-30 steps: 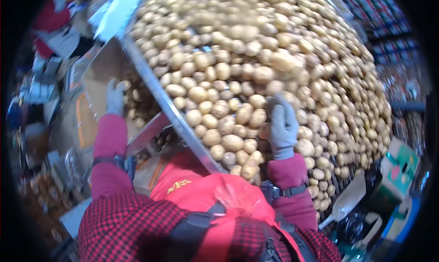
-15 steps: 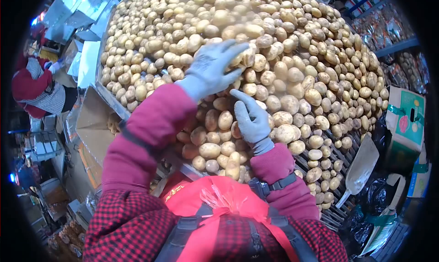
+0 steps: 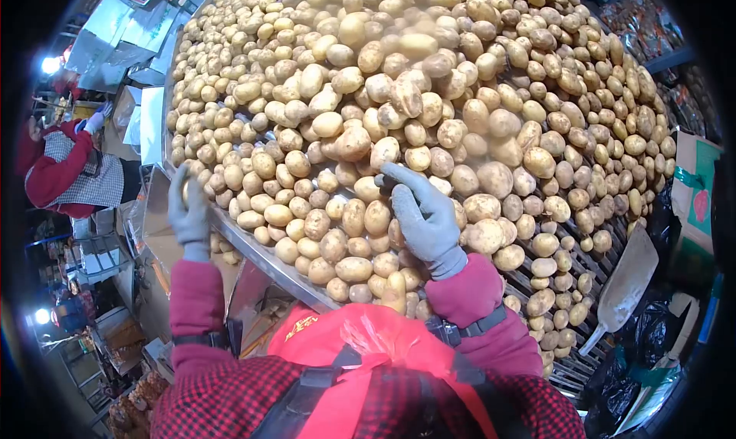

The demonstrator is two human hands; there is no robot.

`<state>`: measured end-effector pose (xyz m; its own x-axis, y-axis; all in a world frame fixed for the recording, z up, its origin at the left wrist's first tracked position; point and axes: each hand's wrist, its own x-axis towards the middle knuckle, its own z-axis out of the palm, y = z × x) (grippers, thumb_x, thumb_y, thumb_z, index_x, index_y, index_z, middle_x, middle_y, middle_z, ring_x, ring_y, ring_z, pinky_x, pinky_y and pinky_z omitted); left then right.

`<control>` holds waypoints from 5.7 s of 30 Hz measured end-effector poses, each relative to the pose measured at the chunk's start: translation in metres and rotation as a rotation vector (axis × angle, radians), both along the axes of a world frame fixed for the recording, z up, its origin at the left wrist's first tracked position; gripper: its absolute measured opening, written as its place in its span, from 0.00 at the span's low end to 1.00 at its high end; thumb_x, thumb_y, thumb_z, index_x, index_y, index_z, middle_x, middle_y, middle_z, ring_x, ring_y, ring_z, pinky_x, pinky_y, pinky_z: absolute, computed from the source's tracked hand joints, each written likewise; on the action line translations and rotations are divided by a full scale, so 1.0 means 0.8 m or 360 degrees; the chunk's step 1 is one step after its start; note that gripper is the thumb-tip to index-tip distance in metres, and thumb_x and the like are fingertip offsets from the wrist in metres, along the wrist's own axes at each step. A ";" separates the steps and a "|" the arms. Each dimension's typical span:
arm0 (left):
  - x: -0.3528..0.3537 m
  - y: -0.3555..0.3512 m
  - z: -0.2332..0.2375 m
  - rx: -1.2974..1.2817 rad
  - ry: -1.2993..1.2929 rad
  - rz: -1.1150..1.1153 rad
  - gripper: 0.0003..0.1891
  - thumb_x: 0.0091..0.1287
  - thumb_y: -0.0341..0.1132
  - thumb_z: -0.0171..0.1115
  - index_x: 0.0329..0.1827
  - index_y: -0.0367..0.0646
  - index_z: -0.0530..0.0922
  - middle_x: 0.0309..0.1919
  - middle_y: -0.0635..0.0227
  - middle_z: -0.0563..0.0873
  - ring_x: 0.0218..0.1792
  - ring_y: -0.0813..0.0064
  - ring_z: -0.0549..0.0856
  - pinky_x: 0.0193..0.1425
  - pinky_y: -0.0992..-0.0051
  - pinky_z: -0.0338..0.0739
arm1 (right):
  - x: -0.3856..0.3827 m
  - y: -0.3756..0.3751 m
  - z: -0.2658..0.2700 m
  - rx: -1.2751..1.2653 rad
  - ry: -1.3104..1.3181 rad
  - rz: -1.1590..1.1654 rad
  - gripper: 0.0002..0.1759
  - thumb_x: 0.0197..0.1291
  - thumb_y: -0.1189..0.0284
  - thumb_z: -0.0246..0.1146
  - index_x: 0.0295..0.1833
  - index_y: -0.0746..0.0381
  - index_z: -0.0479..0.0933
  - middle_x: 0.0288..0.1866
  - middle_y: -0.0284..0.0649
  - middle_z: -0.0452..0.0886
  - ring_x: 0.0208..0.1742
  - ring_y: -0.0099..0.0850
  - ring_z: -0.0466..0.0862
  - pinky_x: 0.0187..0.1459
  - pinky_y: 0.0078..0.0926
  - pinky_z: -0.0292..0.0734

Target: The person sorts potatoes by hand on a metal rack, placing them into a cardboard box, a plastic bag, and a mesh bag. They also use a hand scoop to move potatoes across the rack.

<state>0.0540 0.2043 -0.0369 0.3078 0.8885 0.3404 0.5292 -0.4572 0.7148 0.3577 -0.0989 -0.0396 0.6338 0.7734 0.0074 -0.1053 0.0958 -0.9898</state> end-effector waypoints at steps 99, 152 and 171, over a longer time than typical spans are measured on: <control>0.280 -0.071 0.049 0.0933 0.0670 -0.1393 0.25 0.66 0.43 0.71 0.67 0.53 0.81 0.68 0.57 0.81 0.70 0.52 0.77 0.72 0.53 0.71 | 0.331 -0.037 -0.021 -0.0840 -0.1112 -0.0555 0.24 0.79 0.58 0.59 0.67 0.64 0.80 0.64 0.42 0.85 0.65 0.30 0.82 0.68 0.28 0.73; 0.356 -0.027 0.028 0.0990 0.2247 -0.1234 0.15 0.65 0.33 0.64 0.55 0.53 0.86 0.51 0.69 0.84 0.59 0.64 0.81 0.57 0.62 0.76 | -0.004 -0.090 0.030 -0.0093 0.0361 -0.0318 0.22 0.82 0.72 0.51 0.73 0.69 0.73 0.64 0.49 0.84 0.63 0.33 0.84 0.65 0.30 0.80; 0.328 0.006 0.020 0.0850 0.2104 -0.1566 0.20 0.73 0.31 0.56 0.66 0.53 0.81 0.54 0.64 0.88 0.56 0.59 0.89 0.54 0.57 0.83 | 0.012 -0.111 0.033 0.0129 0.0481 -0.0190 0.39 0.63 0.88 0.37 0.82 0.67 0.57 0.74 0.53 0.75 0.64 0.36 0.84 0.64 0.31 0.81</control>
